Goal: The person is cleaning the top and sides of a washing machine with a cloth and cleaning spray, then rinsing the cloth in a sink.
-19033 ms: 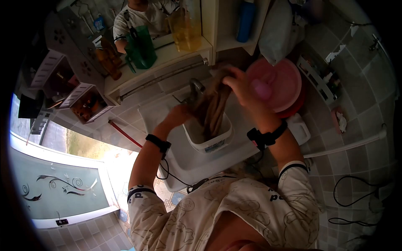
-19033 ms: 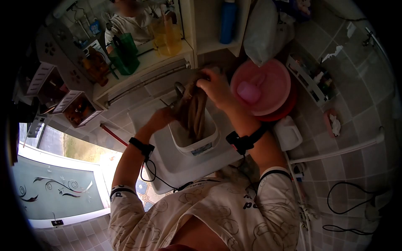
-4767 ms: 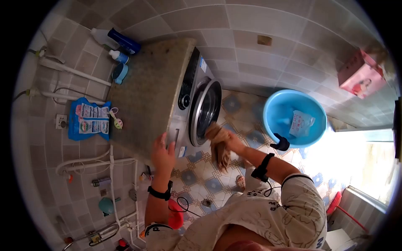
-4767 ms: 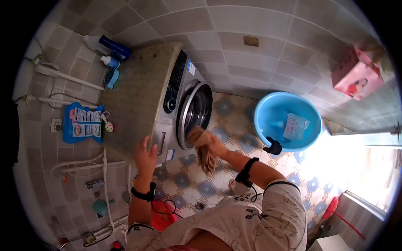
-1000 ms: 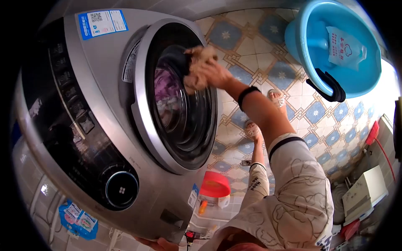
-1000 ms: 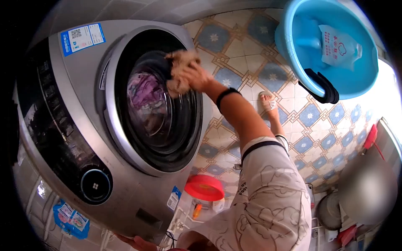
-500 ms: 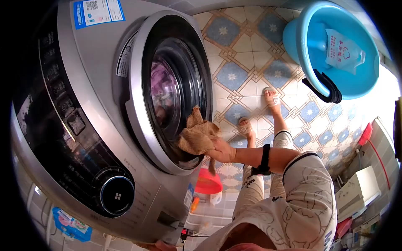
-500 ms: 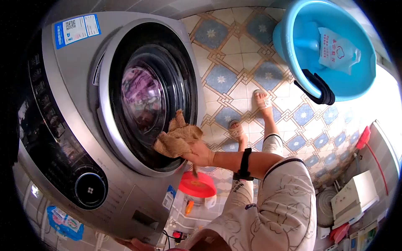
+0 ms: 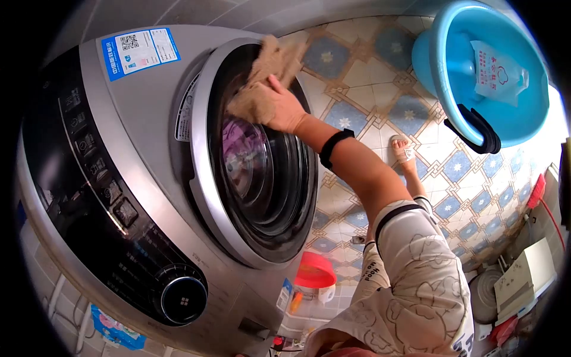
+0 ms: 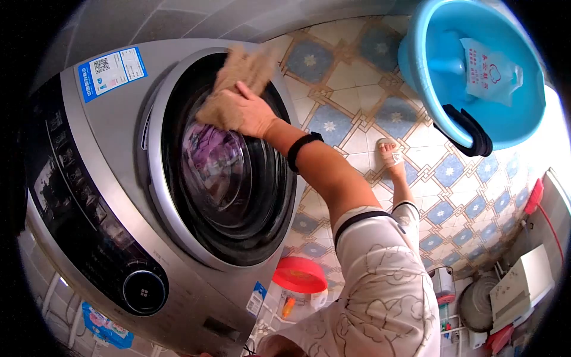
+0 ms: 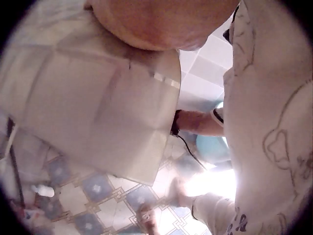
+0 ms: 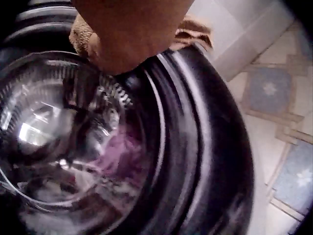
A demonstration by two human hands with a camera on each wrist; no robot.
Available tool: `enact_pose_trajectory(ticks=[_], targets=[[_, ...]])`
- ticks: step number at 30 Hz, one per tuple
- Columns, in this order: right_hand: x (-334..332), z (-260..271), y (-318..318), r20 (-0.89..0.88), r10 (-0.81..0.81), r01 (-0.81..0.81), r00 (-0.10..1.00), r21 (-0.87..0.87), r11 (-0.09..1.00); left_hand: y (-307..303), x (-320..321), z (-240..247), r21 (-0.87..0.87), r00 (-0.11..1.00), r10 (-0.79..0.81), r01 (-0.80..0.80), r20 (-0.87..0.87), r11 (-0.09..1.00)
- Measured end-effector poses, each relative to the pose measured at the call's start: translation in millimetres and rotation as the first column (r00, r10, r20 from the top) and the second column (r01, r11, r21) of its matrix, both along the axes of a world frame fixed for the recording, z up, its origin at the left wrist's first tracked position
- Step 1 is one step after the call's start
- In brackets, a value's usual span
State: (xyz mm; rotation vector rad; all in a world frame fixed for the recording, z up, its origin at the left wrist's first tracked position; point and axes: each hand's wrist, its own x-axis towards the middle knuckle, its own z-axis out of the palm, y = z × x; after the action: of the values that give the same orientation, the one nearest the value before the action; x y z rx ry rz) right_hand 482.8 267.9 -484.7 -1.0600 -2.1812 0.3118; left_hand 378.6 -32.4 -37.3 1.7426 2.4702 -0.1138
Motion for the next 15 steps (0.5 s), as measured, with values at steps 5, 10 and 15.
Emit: enact_pose_trajectory(ticks=[5,10,15], targets=[[-4.9,13.8,-7.1,-0.202,0.011,-0.033,0.979,-0.103,0.994,3.1,-0.2,-2.6,0.001,0.999,0.038,-0.038,0.020,0.999],[26.4,-13.0,-112.0,0.058,0.301,-0.223,0.952,-0.542,0.810,3.3,0.8,-2.4,0.011,0.998,0.063,-0.063,0.027,0.998],[43.2,80.6,-224.3,-0.621,-0.189,-0.500,0.761,-0.746,0.439,5.8,2.9,-3.8,0.041,0.996,0.076,-0.078,0.044,0.996]])
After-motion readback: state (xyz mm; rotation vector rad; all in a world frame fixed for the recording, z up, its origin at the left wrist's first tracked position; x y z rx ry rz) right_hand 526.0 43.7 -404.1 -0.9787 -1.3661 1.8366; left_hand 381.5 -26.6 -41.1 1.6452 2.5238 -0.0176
